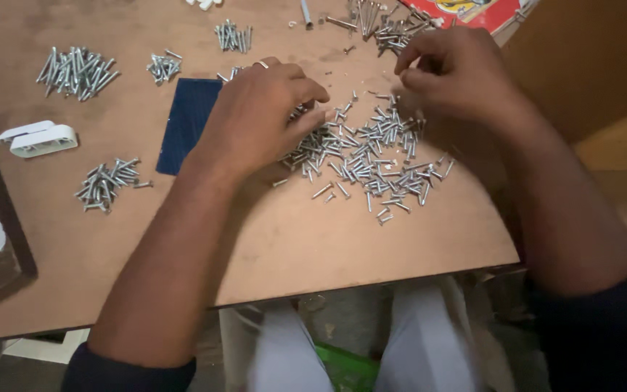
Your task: The person sorts small metal fasteners on a workbench by hand, picking up individual pieces and placing them into separate piles. The hands repeatedly pick, inspect, and place the fasteners without using tools.
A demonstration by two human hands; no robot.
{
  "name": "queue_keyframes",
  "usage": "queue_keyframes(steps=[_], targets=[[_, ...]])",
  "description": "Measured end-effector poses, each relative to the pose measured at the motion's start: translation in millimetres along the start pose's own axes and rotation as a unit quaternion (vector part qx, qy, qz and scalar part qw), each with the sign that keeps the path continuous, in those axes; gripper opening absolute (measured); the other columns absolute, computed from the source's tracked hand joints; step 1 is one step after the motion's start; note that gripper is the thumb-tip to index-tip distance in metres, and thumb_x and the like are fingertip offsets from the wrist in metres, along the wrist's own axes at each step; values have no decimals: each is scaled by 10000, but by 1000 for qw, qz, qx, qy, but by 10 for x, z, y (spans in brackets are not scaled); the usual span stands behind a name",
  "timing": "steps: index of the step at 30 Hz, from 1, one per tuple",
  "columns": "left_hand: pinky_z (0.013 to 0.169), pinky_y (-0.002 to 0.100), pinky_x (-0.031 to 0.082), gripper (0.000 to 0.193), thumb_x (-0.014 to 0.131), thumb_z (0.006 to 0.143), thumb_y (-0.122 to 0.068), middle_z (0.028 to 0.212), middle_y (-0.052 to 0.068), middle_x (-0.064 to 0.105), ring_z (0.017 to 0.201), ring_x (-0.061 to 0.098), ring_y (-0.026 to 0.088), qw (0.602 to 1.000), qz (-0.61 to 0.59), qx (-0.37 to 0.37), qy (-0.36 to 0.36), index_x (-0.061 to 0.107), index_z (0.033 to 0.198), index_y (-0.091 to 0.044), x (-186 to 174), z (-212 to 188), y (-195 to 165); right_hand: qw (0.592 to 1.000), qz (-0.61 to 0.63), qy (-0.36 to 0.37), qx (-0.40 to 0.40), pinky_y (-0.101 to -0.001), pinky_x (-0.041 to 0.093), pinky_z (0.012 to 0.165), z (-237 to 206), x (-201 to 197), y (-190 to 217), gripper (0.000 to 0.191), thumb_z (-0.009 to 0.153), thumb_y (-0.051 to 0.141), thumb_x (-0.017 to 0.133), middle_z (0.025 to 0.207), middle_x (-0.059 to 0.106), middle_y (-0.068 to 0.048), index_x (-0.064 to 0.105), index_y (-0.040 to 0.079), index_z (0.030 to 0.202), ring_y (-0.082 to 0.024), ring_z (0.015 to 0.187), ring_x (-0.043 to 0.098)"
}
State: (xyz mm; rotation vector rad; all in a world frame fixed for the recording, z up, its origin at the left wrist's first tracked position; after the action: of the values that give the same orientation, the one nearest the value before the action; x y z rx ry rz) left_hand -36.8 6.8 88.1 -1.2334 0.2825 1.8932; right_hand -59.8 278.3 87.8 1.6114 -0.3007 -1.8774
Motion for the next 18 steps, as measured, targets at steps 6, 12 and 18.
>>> queue_keyframes(steps=[6,12,18], targets=[[864,466,509,204,770,919,-307,1000,78,717,1004,647,324,1000,14,-16,16,794,1022,-133,27,23,-122,993,95,61,25,-285,518,587,-96,-59,86,160,927,212,692,736,733,-81,741,110,1039,-104,645,701],[865,463,501,241,775,897,-311,1010,83,709,994,645,322,1000,-8,22,18,792,1060,-134,96,89,-330,990,-90,109,-4,-316,510,594,-151,-159,83,187,822,227,813,732,727,-53,775,112,965,-141,642,677],[872,457,494,223,746,939,-315,1032,80,699,999,647,307,998,-18,54,1,794,1078,-146,157,165,-516,977,-26,198,-72,-335,521,584,-202,-206,135,128,790,203,779,667,710,-42,760,102,866,-165,617,647]])
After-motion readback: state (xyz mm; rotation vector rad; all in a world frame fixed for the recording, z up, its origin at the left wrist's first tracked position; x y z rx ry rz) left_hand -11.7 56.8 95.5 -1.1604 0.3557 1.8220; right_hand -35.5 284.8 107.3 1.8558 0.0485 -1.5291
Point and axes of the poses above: each hand's wrist, its own z-axis towards the middle knuckle, its own x-axis out of the palm, y = z × x, the point moved 3 cm from there along z, towards the middle knuckle
